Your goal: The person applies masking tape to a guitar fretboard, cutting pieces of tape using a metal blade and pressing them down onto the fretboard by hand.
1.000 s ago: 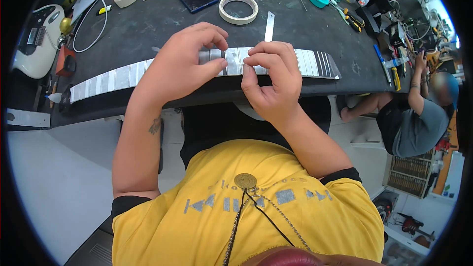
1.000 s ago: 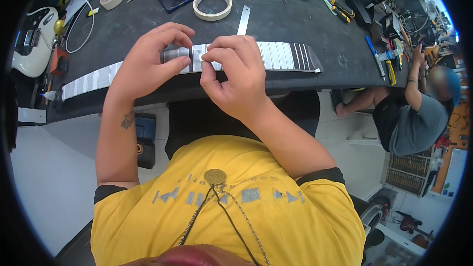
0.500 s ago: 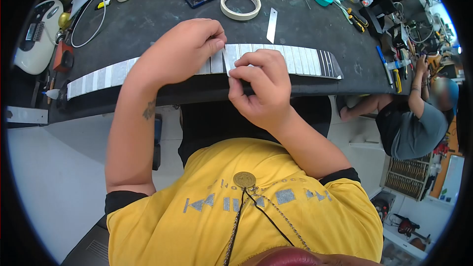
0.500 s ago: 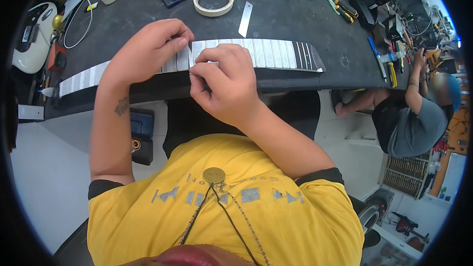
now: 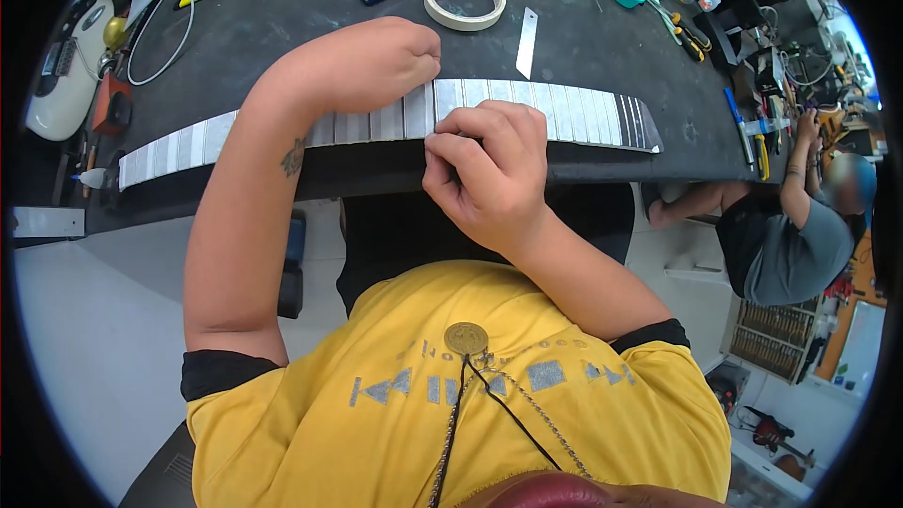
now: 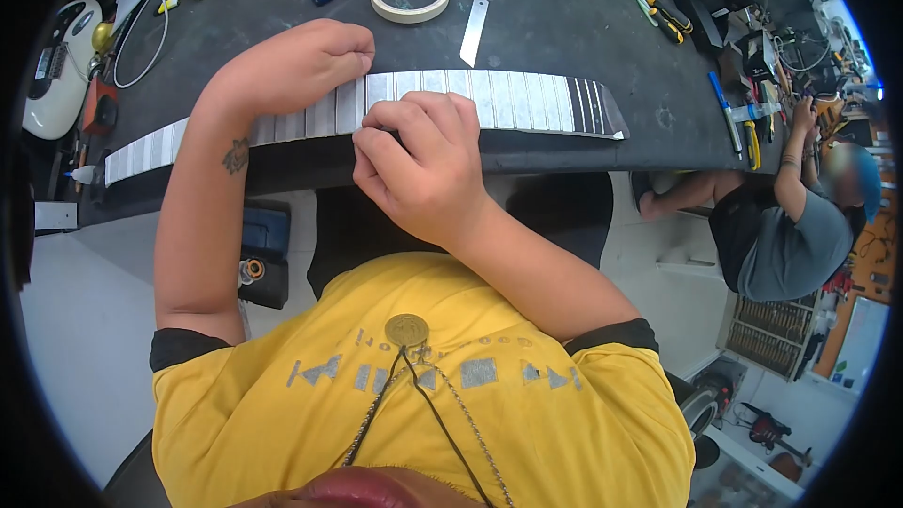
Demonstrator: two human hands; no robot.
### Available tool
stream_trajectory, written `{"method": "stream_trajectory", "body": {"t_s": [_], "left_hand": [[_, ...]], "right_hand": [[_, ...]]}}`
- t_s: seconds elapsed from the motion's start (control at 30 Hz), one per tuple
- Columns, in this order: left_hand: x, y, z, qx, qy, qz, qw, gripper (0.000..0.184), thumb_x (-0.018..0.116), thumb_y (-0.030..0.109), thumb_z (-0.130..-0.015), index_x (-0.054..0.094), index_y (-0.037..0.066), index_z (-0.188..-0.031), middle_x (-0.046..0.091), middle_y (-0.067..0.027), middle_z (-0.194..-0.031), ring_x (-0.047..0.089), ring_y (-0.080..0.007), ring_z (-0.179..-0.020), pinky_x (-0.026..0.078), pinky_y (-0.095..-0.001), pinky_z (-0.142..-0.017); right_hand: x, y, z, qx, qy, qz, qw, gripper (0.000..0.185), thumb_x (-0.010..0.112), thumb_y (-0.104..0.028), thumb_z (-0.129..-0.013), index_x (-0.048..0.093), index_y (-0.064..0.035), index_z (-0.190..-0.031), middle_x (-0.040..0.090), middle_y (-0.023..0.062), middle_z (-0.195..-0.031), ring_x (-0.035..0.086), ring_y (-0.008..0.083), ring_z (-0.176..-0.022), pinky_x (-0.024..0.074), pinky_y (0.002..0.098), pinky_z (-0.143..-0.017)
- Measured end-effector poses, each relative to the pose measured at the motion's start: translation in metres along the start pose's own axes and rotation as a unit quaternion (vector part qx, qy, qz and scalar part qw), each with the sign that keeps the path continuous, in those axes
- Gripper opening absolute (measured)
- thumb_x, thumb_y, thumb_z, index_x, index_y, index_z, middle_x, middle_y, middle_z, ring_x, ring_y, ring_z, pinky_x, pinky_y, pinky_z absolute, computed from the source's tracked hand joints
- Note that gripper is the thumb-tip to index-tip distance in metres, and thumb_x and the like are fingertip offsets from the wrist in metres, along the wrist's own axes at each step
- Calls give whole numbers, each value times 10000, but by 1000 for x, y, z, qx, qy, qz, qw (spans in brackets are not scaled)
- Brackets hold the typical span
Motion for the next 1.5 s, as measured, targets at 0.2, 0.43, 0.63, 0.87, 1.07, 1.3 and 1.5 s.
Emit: {"method": "stream_trajectory", "body": {"t_s": [0.2, 0.43, 0.63, 0.87, 1.07, 1.3, 1.5], "left_hand": [[-1, 1, -1, -18, -4, -4, 1000, 271, 582, 230, -1129, 695, -16, -1123, 720, -211, -1031, 670, -413, -982, 552, -478, -922], [-1, 0, -2, -26, -12, -5, 1000, 278, 589, 242, -1143, 696, -15, -1137, 718, -209, -1029, 669, -398, -973, 550, -473, -914], [0, -3, -3, -17, -13, -7, 1000, 276, 599, 246, -1153, 695, -13, -1142, 717, -203, -1016, 667, -392, -963, 550, -470, -907], [1, -4, -3, -48, -21, 21, 998, 275, 625, 250, -1139, 694, -15, -1126, 699, -181, -981, 642, -345, -919, 548, -460, -895], [-1, -3, -1, -81, -15, 46, 996, 277, 654, 256, -1114, 721, -11, -1144, 709, -156, -974, 651, -288, -918, 556, -420, -903], [-1, -2, -3, -105, -14, 85, 991, 243, 701, 237, -1086, 738, 5, -1148, 726, -126, -1015, 669, -254, -940, 559, -403, -902], [-13, 22, 17, -14, 149, 30, 988, 116, 766, 58, -1007, 770, -18, -1095, 696, -84, -1023, 661, -222, -947, 549, -374, -857]], "right_hand": [[1, 1, 1, -2, 0, 2, 1000, 307, 859, -22, -711, 746, -109, -983, 715, 10, -1076, 670, 273, -1005, 465, 440, -917], [1, 2, 3, -4, -5, 3, 1000, 298, 857, -37, -711, 753, -103, -982, 730, 11, -1107, 670, 275, -1016, 465, 441, -918], [1, 1, 2, -16, -15, 13, 1000, 276, 855, -68, -724, 758, -109, -979, 781, 0, -1180, 675, 258, -1022, 460, 426, -922], [2, 1, 2, -11, -22, 15, 1000, 261, 856, -78, -733, 753, -112, -970, 796, -18, -1154, 678, 244, -1016, 455, 415, -927], [1, 1, 1, -5, -24, 14, 1000, 262, 854, -73, -732, 753, -116, -970, 800, -20, -1157, 681, 245, -1016, 459, 416, -926], [-1, 0, -1, 1, -26, 11, 1000, 266, 853, -75, -727, 756, -117, -972, 799, -23, -1158, 684, 245, -1005, 472, 422, -920], [-2, 0, -1, 6, -31, 10, 999, 288, 856, -80, -705, 759, -121, -973, 797, -29, -1167, 681, 242, -1003, 476, 420, -915]]}}
Point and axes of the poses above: each hand's wrist, its own z-axis away from the middle knuckle, its own x-axis out of the palm, y = z × x, the point moved 6 cm from there along -z, towards the middle knuckle
